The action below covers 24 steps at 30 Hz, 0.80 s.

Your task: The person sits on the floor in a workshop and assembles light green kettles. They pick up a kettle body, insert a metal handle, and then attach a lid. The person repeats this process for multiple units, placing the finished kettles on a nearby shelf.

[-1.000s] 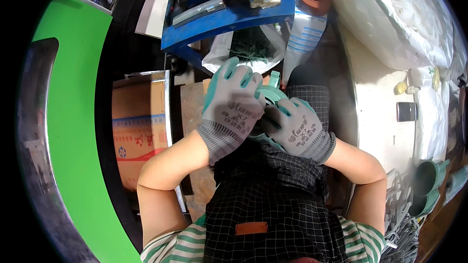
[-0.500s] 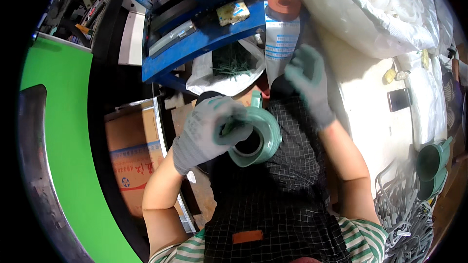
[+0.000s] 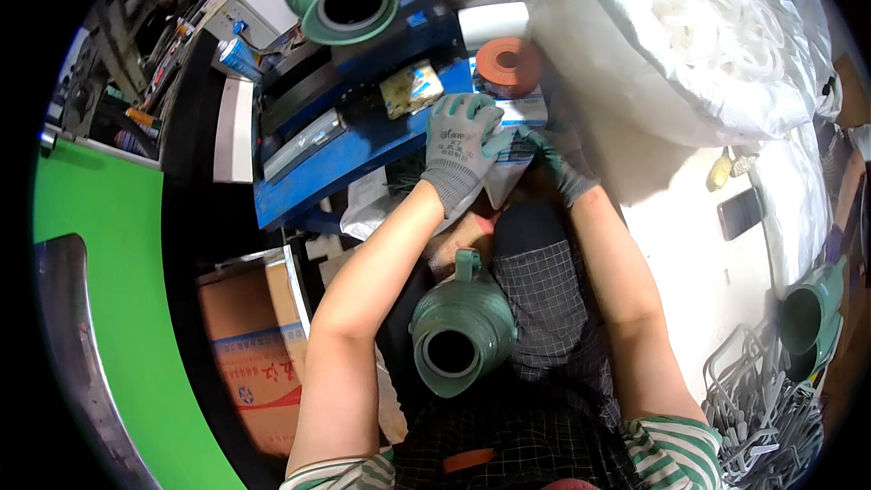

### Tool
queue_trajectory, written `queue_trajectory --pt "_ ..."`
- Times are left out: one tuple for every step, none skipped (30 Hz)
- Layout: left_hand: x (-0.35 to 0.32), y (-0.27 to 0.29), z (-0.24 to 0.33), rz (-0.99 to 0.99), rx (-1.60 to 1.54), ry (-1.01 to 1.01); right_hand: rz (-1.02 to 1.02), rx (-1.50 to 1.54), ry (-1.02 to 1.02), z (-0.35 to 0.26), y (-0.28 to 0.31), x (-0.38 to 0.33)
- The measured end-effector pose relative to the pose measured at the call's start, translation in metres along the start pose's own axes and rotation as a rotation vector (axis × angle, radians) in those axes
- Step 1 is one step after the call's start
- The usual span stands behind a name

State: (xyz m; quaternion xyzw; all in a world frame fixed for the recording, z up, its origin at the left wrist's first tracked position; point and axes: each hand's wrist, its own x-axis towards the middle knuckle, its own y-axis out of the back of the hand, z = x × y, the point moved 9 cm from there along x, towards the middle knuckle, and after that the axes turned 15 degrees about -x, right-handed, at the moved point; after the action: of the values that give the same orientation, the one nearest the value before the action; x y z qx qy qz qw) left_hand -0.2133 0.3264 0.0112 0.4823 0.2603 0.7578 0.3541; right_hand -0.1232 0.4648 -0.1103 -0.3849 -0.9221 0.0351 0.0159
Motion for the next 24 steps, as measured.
queue_trajectory --pt "0.006 -0.009 -0.002 -0.02 0.026 -0.014 -0.015 -0.029 -0.024 0.01 0.003 0.005" --pt "0.01 -0.016 -0.005 -0.04 0.056 -0.025 -0.033 0.012 -0.074 0.016 0.003 0.008" --pt "0.011 -0.017 -0.002 -0.035 0.053 -0.05 -0.047 0.056 -0.128 0.028 0.004 0.009" --pt "0.012 -0.019 0.001 -0.026 0.042 -0.079 -0.065 0.101 -0.182 0.039 0.004 0.01" --pt "0.013 -0.019 0.004 -0.016 0.032 -0.107 -0.077 0.215 -0.19 0.05 0.003 0.011" --pt "0.009 -0.019 0.005 -0.009 0.026 -0.127 -0.115 0.284 -0.229 0.071 0.001 0.01" --pt "0.007 -0.016 0.006 -0.017 -0.019 -0.111 -0.154 0.35 -0.266 0.082 -0.001 0.008" --pt "0.002 -0.012 0.009 -0.024 -0.064 -0.094 -0.159 0.391 -0.281 0.091 0.003 0.001" --pt "-0.003 -0.007 0.011 -0.026 -0.107 -0.073 -0.171 0.43 -0.301 0.094 0.003 -0.007" --pt "-0.017 0.004 0.008 -0.003 -0.221 -0.024 -0.153 0.443 -0.302 0.078 0.005 -0.029" --pt "-0.032 0.018 0.012 0.022 -0.341 0.011 -0.089 0.415 -0.282 0.063 0.018 -0.052" --pt "-0.05 0.032 0.014 0.044 -0.457 0.046 -0.027 0.385 -0.262 0.046 0.031 -0.075" --pt "-0.082 0.042 0.002 0.102 -0.576 0.191 0.07 0.318 -0.232 0.034 0.055 -0.1" --pt "-0.114 0.043 -0.017 0.158 -0.703 0.332 0.174 0.246 -0.197 0.026 0.078 -0.116" --pt "-0.129 0.048 -0.019 0.107 -0.617 0.355 0.168 0.178 -0.211 0.024 0.082 -0.128" --pt "-0.143 0.05 -0.02 0.055 -0.531 0.378 0.16 0.109 -0.226 0.024 0.086 -0.139" --pt "-0.152 0.042 -0.03 0.032 -0.564 0.476 0.152 0.039 -0.241 0.025 0.086 -0.148" --pt "-0.145 0.047 -0.022 0.095 -0.59 0.408 0.139 -0.026 -0.22 0.023 0.084 -0.148" --pt "-0.135 0.047 -0.017 0.102 -0.575 0.373 0.125 -0.084 -0.181 0.02 0.077 -0.13" --pt "-0.125 0.048 -0.011 0.11 -0.561 0.339 0.112 -0.143 -0.142 0.016 0.07 -0.112" --pt "-0.111 0.048 -0.006 0.082 -0.526 0.302 0.094 -0.181 -0.105 0.017 0.061 -0.09" --pt "-0.086 0.044 0.007 0.046 -0.431 0.201 0.087 -0.19 -0.076 0.025 0.062 -0.066" --pt "-0.061 0.04 0.018 0.027 -0.385 0.148 0.078 -0.188 -0.053 0.031 0.065 -0.041" --pt "-0.043 0.038 0.024 0.007 -0.31 0.116 0.029 -0.131 -0.04 0.052 0.058 -0.01"
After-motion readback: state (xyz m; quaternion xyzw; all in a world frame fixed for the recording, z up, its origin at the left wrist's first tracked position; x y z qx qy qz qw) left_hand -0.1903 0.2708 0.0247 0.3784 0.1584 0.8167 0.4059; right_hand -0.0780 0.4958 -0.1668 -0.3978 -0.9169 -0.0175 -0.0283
